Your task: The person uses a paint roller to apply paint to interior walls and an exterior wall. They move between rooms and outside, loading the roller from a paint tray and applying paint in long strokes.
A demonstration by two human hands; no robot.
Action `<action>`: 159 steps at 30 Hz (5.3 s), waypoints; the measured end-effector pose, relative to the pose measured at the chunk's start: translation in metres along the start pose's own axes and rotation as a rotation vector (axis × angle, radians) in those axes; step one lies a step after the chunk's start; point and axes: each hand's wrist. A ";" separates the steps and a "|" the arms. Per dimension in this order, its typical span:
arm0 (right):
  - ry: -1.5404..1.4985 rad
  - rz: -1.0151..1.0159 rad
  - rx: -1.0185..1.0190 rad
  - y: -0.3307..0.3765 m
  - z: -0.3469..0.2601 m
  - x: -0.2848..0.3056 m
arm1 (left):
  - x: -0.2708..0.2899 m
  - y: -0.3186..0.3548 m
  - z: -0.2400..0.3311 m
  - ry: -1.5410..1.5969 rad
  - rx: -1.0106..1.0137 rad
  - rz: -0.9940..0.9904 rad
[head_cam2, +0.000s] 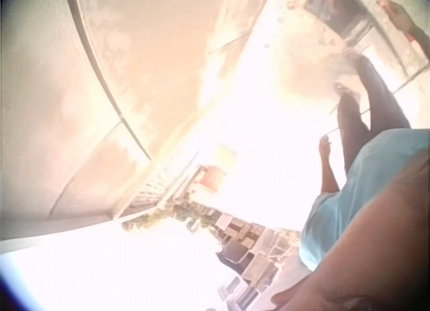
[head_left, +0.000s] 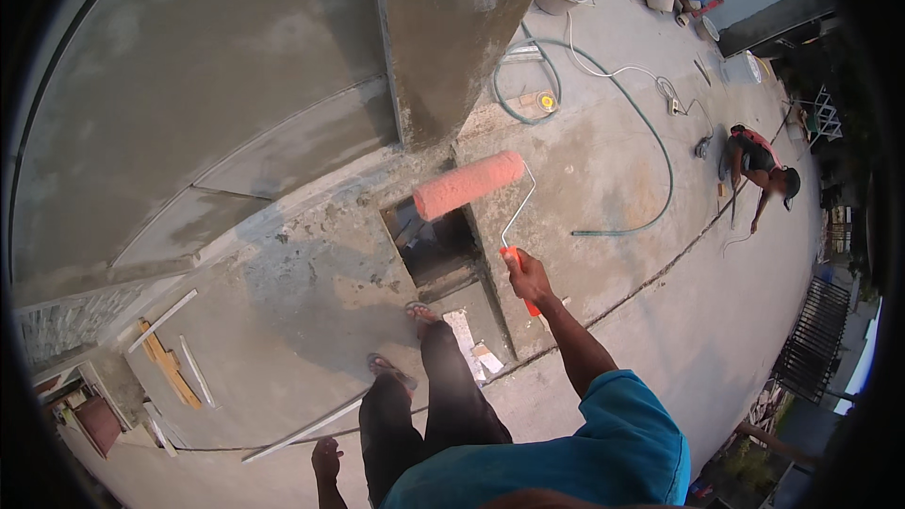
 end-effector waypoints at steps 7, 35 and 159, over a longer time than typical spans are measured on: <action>-0.516 0.376 1.011 -0.030 -0.388 0.193 | -0.037 -0.003 0.097 -0.273 -0.105 0.098; -0.383 0.300 0.642 -0.028 -0.245 0.109 | -0.032 0.009 0.061 -0.224 -0.036 0.143; -0.205 0.401 0.416 0.092 -0.314 0.151 | 0.010 -0.087 0.048 -0.163 -0.129 0.215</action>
Point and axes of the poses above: each hand's wrist, its own y-axis away from the middle knuckle, its own x-axis out of the back of the hand, z = x × y, and after that the axes turned 4 degrees about y, right-handed
